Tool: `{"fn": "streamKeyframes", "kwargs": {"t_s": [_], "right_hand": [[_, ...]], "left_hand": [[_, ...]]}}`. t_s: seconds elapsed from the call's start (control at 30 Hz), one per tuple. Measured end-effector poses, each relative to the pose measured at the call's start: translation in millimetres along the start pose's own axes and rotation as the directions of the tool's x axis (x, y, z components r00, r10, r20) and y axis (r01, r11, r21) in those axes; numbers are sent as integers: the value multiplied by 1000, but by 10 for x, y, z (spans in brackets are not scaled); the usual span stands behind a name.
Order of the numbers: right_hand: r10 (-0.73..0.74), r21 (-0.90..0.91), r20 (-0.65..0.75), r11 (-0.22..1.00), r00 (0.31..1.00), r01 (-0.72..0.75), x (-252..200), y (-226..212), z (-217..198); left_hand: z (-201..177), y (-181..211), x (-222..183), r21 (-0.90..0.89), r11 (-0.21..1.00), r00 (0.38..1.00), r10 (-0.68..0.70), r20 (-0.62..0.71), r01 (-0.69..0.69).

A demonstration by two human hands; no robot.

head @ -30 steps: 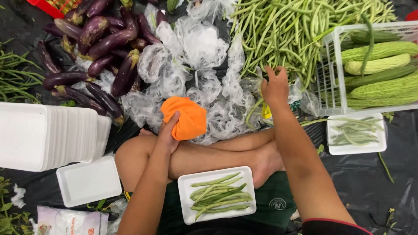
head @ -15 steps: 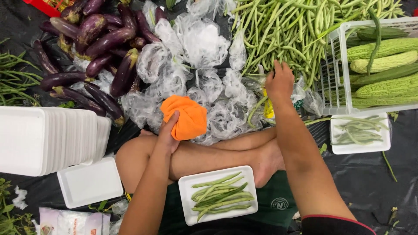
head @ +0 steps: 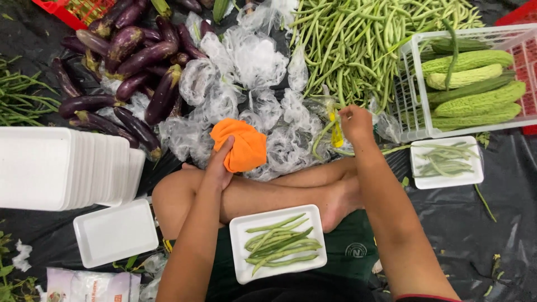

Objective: Cleaning and sorting green beans by wiping each one with a cloth before placing them on a tray.

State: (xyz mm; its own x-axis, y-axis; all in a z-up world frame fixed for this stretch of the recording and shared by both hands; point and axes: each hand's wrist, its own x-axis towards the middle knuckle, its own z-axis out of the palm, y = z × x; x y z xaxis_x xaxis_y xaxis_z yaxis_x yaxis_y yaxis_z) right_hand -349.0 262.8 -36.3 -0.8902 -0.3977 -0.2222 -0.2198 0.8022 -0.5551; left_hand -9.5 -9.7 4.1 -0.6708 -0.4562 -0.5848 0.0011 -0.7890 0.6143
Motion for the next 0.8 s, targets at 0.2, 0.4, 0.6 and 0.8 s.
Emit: {"fn": "streamKeyframes", "kwargs": {"t_s": [0.2, 0.4, 0.6, 0.8], "right_hand": [[74, 108, 151, 990, 986, -91, -611, -592, -398], [157, -98, 91, 984, 983, -148, -530, -235, -320], [51, -246, 88, 969, 995, -28, -575, 41, -211], [32, 495, 277, 852, 960, -171, -1119, -626, -619]], "left_hand": [[4, 25, -55, 20, 999, 997, -28, 74, 27], [-4, 12, -141, 7, 1000, 993, -2, 119, 1], [-28, -19, -226, -27, 999, 981, -14, 192, 20], [-412, -340, 86, -8, 1000, 957, -2, 290, 5]]}}
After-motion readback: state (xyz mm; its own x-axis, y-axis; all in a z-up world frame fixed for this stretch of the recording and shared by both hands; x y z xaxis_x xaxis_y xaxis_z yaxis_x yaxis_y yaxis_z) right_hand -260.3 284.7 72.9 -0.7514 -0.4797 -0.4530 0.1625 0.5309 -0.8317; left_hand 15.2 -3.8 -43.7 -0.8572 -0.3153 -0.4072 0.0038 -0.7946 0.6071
